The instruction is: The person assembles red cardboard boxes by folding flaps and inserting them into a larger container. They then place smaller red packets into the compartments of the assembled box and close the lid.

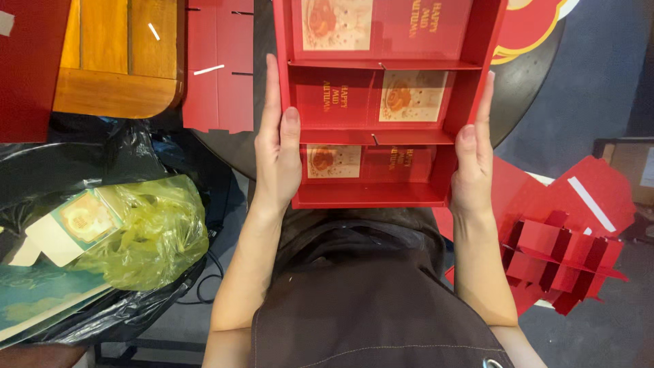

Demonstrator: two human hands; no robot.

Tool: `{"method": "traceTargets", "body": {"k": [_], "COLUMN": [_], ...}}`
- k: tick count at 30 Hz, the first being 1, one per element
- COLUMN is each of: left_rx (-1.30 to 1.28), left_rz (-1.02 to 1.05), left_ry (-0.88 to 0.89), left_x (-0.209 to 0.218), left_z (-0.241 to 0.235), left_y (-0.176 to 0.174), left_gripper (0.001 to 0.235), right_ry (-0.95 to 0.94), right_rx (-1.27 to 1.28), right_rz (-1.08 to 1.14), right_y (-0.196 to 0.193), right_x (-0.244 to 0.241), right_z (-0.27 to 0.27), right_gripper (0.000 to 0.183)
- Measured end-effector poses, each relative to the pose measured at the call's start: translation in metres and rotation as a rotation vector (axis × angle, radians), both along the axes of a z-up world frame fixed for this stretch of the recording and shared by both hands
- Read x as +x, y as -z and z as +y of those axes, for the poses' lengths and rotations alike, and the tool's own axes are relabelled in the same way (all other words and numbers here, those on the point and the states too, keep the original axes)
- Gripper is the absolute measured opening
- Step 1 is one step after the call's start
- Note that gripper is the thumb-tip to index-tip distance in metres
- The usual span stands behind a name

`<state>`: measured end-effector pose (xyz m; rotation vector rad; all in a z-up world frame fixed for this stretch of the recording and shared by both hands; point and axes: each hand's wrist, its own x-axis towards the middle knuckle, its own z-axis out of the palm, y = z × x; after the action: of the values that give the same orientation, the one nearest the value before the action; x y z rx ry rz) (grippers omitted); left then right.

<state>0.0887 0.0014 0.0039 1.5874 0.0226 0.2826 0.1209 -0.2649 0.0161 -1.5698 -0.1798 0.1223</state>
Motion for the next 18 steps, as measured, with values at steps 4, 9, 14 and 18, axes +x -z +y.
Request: {"method": "traceTargets", "body": {"k": [4, 9, 14, 18], "left_rx": [-0.024, 0.033, 0.035, -0.088], "left_rz": [-0.01, 0.063, 0.147, 0.173], "left_ry": [0.008, -0.034, -0.075, -0.065], "left_x": [0.0, 0.006, -0.003, -0.028], "left_z": [0.0, -0.004, -0.012, -0.01], "left_y": [0.001, 0.005, 0.004, 0.005], "left_gripper": [0.054, 0.056, 0.057, 0.059], "right_ry": [0.002, 0.008, 0.119, 0.141], "right_rx": [-0.004, -0.07, -0.408, -0.941], "right_rz": [-0.02, 0.079, -0.048, -0.67], "right_y": [-0.002, 0.006, 0.026, 0.035], "right_x": [0.001, 0.01, 0.056, 0.162], "right_z": [0.0, -0.004, -0.049, -0.093], "right_gripper": [0.072, 0.067, 0.05, 0.046]}}
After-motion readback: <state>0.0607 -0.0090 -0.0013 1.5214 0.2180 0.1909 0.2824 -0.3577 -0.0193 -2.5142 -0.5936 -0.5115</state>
